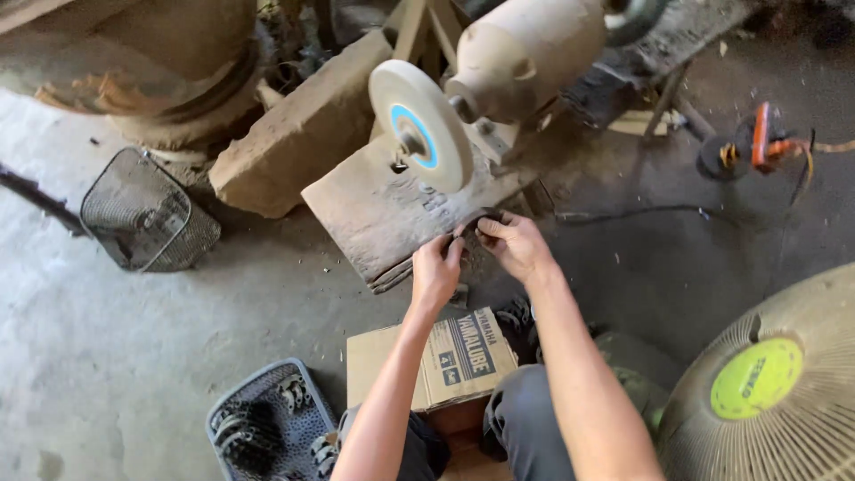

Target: Grinding the edges of motorcycle brake shoes using a bench grinder.

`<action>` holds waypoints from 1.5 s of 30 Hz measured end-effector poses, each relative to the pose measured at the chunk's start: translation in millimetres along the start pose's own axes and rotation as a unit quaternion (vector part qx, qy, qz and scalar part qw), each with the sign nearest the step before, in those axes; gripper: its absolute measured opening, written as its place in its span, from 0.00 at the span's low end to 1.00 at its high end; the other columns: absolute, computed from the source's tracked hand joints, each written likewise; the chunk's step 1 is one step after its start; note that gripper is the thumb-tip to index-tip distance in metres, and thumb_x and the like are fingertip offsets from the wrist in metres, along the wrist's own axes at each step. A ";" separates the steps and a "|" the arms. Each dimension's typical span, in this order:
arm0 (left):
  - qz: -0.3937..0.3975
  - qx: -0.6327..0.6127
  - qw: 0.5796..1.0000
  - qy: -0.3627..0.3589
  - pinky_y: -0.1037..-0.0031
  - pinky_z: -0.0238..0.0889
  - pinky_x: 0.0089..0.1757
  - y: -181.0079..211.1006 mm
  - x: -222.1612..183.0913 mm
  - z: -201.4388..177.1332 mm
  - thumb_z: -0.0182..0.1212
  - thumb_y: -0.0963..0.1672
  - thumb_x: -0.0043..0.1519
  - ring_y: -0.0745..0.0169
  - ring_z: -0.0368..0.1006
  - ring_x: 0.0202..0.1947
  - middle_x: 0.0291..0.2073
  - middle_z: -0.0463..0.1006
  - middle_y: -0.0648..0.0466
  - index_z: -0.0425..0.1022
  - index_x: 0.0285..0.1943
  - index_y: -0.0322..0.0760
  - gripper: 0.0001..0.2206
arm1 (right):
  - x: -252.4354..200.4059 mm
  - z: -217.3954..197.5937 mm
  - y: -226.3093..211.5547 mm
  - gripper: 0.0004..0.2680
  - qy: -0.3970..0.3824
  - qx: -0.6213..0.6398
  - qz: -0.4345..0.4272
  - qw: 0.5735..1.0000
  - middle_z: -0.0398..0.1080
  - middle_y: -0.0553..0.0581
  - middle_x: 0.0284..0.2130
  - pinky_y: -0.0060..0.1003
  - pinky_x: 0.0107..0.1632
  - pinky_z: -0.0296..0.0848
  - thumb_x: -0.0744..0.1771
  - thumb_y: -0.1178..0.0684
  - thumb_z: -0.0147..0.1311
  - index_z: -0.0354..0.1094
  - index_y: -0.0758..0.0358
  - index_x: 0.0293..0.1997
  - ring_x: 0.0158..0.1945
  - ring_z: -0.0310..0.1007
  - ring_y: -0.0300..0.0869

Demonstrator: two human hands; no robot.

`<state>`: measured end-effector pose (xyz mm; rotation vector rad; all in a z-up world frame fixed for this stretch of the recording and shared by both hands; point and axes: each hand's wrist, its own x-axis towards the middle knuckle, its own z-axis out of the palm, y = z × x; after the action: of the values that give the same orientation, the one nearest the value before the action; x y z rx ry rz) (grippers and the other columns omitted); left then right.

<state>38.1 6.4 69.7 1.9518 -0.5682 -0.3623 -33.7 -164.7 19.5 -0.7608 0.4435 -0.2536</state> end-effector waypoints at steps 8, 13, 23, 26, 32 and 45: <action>0.068 -0.018 0.993 0.095 0.61 0.69 0.35 -43.9 37.8 10.0 0.63 0.43 0.63 0.46 0.78 0.30 0.30 0.80 0.38 0.81 0.42 0.27 0.09 | 47.1 23.7 40.2 0.07 0.088 0.135 -0.020 0.987 0.75 0.58 0.38 0.33 0.40 0.76 0.69 0.58 0.55 0.70 0.72 0.48 0.37 0.74 0.42; -0.010 -0.079 0.994 0.072 0.63 0.69 0.32 -10.0 39.9 -8.7 0.63 0.42 0.62 0.50 0.77 0.25 0.26 0.80 0.39 0.80 0.44 0.28 0.09 | 44.4 40.3 26.3 0.07 0.107 0.108 -0.029 0.988 0.75 0.57 0.38 0.32 0.39 0.76 0.70 0.57 0.53 0.70 0.71 0.49 0.37 0.75 0.41; 0.140 -0.031 0.975 0.168 0.63 0.69 0.36 -24.7 50.4 1.4 0.62 0.37 0.61 0.43 0.78 0.31 0.32 0.80 0.40 0.79 0.44 0.28 0.06 | 52.2 42.2 34.0 0.08 0.096 0.082 -0.052 0.991 0.77 0.54 0.39 0.31 0.39 0.77 0.70 0.54 0.55 0.72 0.68 0.50 0.37 0.75 0.38; 0.161 -0.031 0.970 0.179 0.63 0.69 0.37 -22.6 51.3 5.9 0.62 0.36 0.60 0.42 0.77 0.33 0.33 0.79 0.40 0.78 0.44 0.28 0.05 | 51.9 39.6 34.4 0.08 0.097 0.088 -0.064 0.989 0.77 0.55 0.38 0.31 0.39 0.76 0.70 0.54 0.55 0.72 0.68 0.50 0.37 0.75 0.38; 0.159 -0.040 0.969 0.183 0.64 0.70 0.38 -16.6 52.0 9.2 0.62 0.36 0.60 0.43 0.79 0.34 0.34 0.80 0.41 0.78 0.44 0.27 0.06 | 45.8 49.0 27.3 0.09 0.111 0.113 -0.073 0.985 0.76 0.56 0.38 0.31 0.39 0.77 0.70 0.55 0.54 0.72 0.70 0.51 0.36 0.76 0.39; 0.143 -0.056 0.973 0.172 0.66 0.71 0.39 -13.9 51.3 6.6 0.62 0.36 0.60 0.44 0.80 0.36 0.35 0.81 0.41 0.80 0.46 0.28 0.07 | 47.3 53.2 28.6 0.08 0.113 0.109 -0.089 0.984 0.77 0.57 0.38 0.31 0.38 0.76 0.70 0.55 0.54 0.72 0.70 0.51 0.34 0.75 0.39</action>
<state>81.3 -21.2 54.1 1.7412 -0.5763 0.1215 34.9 -130.3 19.2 -0.5587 0.5519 -0.5506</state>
